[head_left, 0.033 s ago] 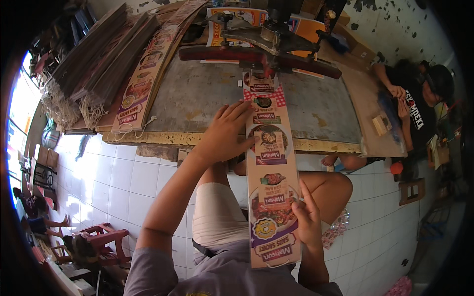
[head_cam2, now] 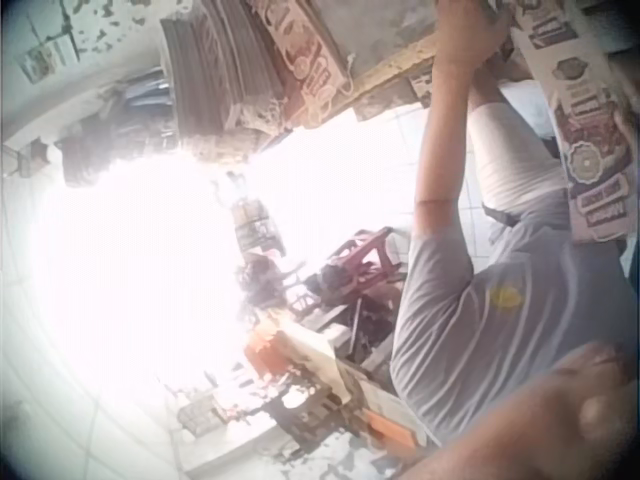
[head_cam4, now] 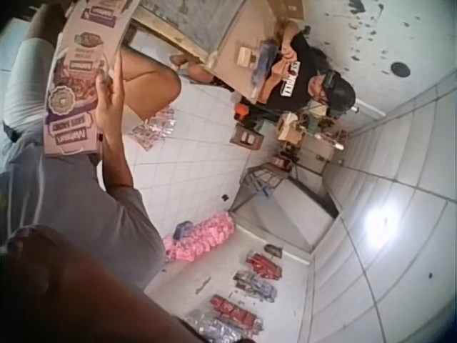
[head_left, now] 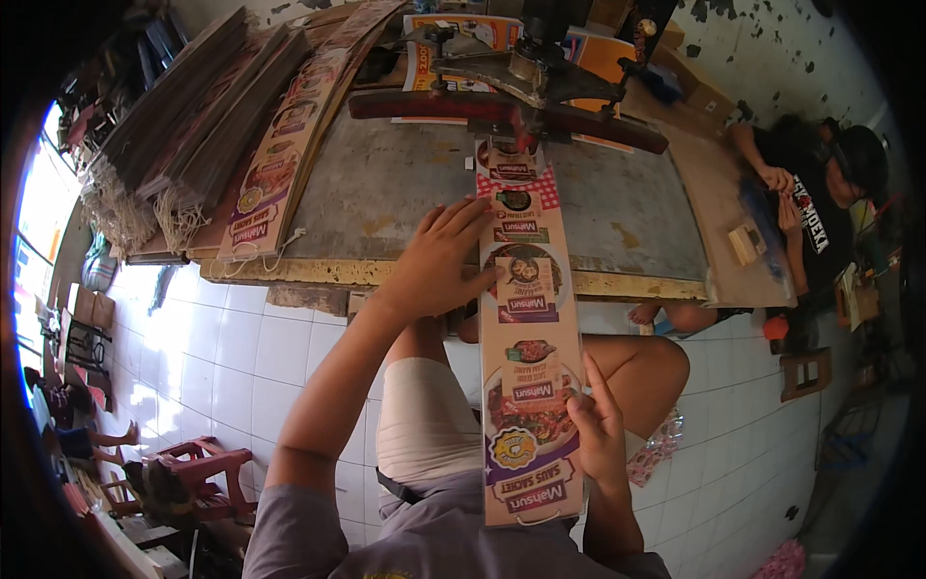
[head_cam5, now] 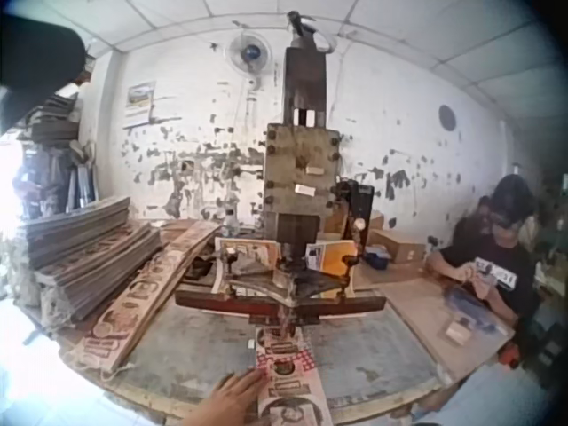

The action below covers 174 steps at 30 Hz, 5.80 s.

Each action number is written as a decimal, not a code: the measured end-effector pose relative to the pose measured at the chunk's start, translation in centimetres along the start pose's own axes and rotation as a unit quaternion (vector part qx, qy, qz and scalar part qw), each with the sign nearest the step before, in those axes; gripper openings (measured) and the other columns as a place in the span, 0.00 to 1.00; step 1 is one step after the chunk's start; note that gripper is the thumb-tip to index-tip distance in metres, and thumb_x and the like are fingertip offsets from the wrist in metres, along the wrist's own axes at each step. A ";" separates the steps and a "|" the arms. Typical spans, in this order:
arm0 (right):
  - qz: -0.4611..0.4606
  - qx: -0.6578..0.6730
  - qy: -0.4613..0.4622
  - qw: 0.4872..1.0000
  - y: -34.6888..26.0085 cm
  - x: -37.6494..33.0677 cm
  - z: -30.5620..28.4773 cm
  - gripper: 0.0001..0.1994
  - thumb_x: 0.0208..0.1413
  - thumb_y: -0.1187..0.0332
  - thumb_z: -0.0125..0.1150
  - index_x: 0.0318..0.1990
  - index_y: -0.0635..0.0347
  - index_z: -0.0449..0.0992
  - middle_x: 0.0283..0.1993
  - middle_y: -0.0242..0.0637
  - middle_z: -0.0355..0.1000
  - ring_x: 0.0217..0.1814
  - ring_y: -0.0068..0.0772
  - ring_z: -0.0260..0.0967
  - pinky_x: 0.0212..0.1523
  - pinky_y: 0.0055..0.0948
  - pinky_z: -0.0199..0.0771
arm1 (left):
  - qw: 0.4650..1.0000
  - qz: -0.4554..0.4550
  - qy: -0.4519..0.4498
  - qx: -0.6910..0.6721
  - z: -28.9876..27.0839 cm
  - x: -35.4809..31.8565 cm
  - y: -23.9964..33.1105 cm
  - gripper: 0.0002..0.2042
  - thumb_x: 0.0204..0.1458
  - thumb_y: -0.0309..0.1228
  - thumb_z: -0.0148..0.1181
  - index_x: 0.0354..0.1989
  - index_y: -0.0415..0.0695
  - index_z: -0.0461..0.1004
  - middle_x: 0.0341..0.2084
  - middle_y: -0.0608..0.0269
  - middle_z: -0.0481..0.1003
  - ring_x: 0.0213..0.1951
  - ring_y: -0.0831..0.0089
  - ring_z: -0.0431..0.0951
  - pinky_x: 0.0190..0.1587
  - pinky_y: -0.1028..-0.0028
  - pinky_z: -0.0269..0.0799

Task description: The person aligns printed packaging strips under a manual press, pulls down the press handle to apply pressure, and repeats this for multiple strips.

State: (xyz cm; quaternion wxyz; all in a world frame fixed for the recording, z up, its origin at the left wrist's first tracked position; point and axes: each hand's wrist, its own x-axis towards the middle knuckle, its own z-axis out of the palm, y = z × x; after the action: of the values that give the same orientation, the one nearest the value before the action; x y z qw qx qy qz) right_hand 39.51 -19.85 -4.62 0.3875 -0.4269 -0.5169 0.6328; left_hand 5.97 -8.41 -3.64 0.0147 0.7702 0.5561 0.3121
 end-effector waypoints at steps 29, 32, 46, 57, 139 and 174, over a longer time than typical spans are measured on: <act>-0.331 -0.555 -0.012 0.763 -3.0 18.6 -2.0 0.30 0.69 0.56 0.66 0.75 0.57 0.73 0.82 0.39 0.66 0.87 0.49 0.56 0.84 0.59 0.52 | 0.999 -0.021 -0.034 -0.003 -0.7 -0.3 -0.1 0.38 0.56 0.47 0.69 0.74 0.43 0.70 0.76 0.52 0.69 0.78 0.52 0.66 0.83 0.47 0.54; -0.328 -0.550 -0.011 0.768 -3.3 18.3 -2.0 0.30 0.68 0.56 0.66 0.75 0.56 0.74 0.82 0.38 0.67 0.87 0.48 0.57 0.84 0.58 0.52 | 0.999 -0.018 -0.034 -0.010 -0.6 -0.3 -0.1 0.38 0.55 0.47 0.70 0.74 0.43 0.70 0.76 0.52 0.69 0.78 0.52 0.66 0.83 0.47 0.54; -0.322 -0.541 0.001 0.777 -2.9 18.5 -1.7 0.29 0.69 0.55 0.64 0.74 0.54 0.75 0.81 0.35 0.68 0.87 0.46 0.57 0.85 0.58 0.49 | 0.999 -0.021 -0.030 0.004 -0.5 -0.2 0.1 0.38 0.55 0.47 0.69 0.74 0.42 0.70 0.76 0.51 0.68 0.78 0.51 0.65 0.83 0.46 0.54; -0.332 -0.548 0.008 0.768 -2.7 18.5 -1.8 0.29 0.68 0.55 0.65 0.74 0.54 0.75 0.81 0.34 0.69 0.87 0.46 0.58 0.85 0.58 0.50 | 0.999 -0.024 -0.034 0.006 -0.4 -0.2 0.2 0.38 0.55 0.47 0.68 0.74 0.43 0.69 0.76 0.52 0.68 0.79 0.52 0.64 0.83 0.46 0.54; -0.366 -0.527 -0.011 0.767 -2.5 18.5 -2.7 0.27 0.72 0.52 0.64 0.71 0.57 0.76 0.80 0.41 0.69 0.86 0.51 0.59 0.83 0.58 0.56 | 0.997 -0.045 -0.067 0.002 -1.2 0.1 0.6 0.40 0.56 0.45 0.72 0.77 0.41 0.68 0.79 0.48 0.65 0.80 0.50 0.62 0.83 0.47 0.52; -0.373 -0.372 -0.134 0.839 -9.7 15.2 -0.8 0.24 0.59 0.78 0.74 0.64 0.57 0.81 0.68 0.37 0.76 0.68 0.47 0.75 0.63 0.42 0.82 | 0.998 -0.035 -0.052 0.010 -1.6 0.3 -0.4 0.39 0.56 0.53 0.69 0.73 0.43 0.71 0.76 0.54 0.70 0.80 0.53 0.62 0.82 0.42 0.50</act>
State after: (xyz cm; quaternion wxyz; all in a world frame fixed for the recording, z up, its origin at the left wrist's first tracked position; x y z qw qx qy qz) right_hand 35.59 -3.80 2.71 0.3333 -0.2246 -0.8804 0.2518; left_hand 4.94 -8.49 -2.35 0.0462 0.7656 0.5841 0.2655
